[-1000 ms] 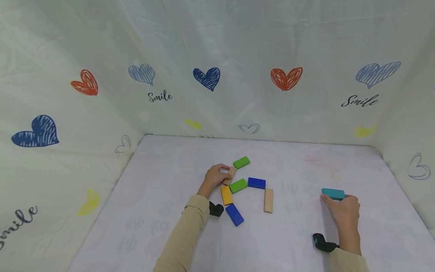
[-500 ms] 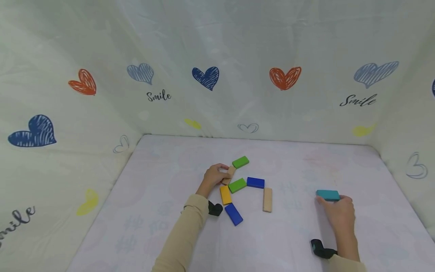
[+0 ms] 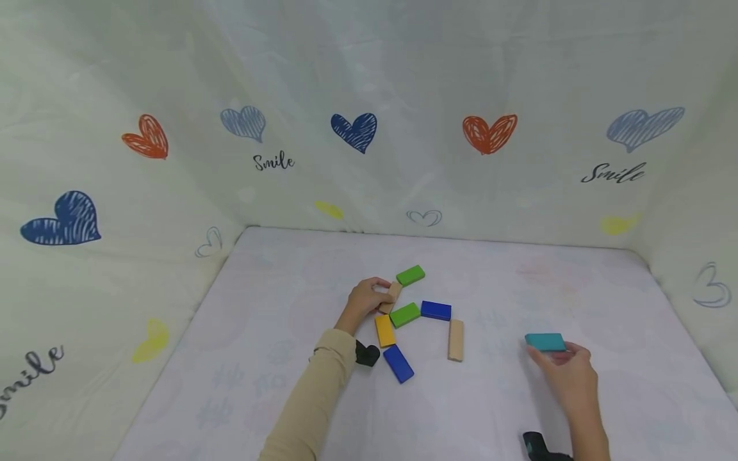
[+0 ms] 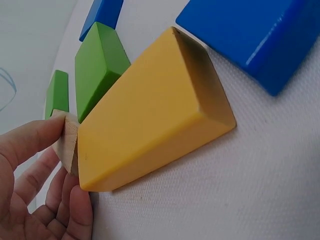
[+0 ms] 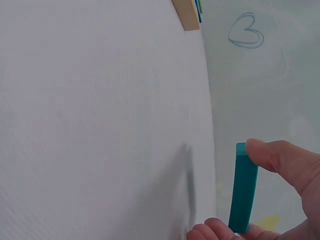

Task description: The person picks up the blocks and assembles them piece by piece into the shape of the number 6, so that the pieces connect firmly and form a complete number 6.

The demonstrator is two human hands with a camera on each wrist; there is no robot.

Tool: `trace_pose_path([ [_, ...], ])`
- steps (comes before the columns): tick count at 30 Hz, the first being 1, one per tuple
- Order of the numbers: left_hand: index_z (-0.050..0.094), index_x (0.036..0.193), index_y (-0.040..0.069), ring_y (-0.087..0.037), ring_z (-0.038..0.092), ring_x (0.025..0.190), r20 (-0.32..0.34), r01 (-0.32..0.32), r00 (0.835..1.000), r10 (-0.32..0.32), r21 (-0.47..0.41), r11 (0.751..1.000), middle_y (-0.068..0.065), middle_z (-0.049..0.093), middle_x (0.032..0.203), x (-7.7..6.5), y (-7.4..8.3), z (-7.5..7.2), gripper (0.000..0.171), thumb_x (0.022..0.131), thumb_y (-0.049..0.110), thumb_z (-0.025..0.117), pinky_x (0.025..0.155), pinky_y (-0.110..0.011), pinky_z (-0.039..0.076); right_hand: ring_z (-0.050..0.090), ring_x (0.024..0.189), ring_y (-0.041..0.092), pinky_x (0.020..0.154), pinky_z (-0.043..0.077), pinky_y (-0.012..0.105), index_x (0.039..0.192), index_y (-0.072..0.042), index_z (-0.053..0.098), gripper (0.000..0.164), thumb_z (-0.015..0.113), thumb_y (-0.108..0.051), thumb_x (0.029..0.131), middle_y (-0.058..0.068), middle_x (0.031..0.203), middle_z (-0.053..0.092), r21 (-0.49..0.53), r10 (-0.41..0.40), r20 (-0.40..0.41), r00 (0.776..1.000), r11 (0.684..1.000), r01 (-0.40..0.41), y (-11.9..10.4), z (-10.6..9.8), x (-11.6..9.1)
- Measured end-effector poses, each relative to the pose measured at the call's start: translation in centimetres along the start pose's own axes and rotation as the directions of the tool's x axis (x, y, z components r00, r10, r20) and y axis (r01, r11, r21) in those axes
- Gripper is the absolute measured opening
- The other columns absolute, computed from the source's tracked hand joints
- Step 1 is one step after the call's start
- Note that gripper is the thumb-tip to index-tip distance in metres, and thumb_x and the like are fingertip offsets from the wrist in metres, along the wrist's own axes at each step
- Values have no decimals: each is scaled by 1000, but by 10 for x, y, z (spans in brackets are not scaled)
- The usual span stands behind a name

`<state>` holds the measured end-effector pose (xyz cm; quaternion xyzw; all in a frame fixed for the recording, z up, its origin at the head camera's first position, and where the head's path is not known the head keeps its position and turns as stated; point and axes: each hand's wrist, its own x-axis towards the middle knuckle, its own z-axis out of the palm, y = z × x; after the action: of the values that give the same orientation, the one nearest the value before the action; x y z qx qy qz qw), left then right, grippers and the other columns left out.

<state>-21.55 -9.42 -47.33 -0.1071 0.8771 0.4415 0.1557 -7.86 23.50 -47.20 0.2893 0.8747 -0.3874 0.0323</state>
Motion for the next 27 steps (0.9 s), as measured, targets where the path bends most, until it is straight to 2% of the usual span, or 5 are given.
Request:
trace_pose_path([
  [8, 66, 109, 16, -12, 47, 58, -1, 0, 1000, 0, 12, 1000, -9, 62, 92, 1, -2, 0, 32, 79, 24, 73, 49, -20, 39, 52, 101, 39, 75, 48, 42, 130, 15, 29, 83, 68, -39, 81, 30, 112, 48, -3, -88, 19, 996, 996, 88, -14, 20, -33],
  [11, 66, 109, 16, -12, 47, 58, -5, -1, 1000, 1, 16, 1000, -9, 62, 95, 1, -2, 0, 31, 79, 24, 73, 49, -20, 38, 49, 103, 39, 78, 47, 43, 130, 16, 28, 82, 68, -37, 81, 30, 113, 44, -9, -123, 81, 989, 992, 124, -21, 29, -46],
  [16, 66, 108, 16, -13, 46, 57, -11, 17, 1000, -17, 10, 1000, -10, 62, 96, 1, -1, 0, 31, 79, 23, 73, 49, -20, 38, 44, 100, 34, 75, 42, 34, 128, 15, 32, 81, 71, -36, 79, 25, 113, 41, -21, -201, 171, 965, 978, 207, -30, 44, -65],
  [22, 67, 108, 16, -13, 47, 59, -8, 41, 999, -41, 6, 999, -10, 62, 98, 2, 0, 2, 30, 79, 22, 73, 50, -20, 38, 43, 92, 28, 71, 38, 28, 121, 12, 41, 74, 77, -31, 73, 21, 105, 46, -32, -286, 179, 941, 955, 296, -32, 63, -80],
  [27, 66, 109, 16, -14, 46, 59, -9, 37, 999, -37, 9, 999, -10, 62, 99, 3, 1, 3, 32, 79, 23, 73, 50, -21, 38, 43, 90, 24, 70, 38, 26, 120, 10, 42, 73, 78, -33, 72, 18, 102, 46, -13, -298, 212, 931, 951, 308, -34, 75, -87],
])
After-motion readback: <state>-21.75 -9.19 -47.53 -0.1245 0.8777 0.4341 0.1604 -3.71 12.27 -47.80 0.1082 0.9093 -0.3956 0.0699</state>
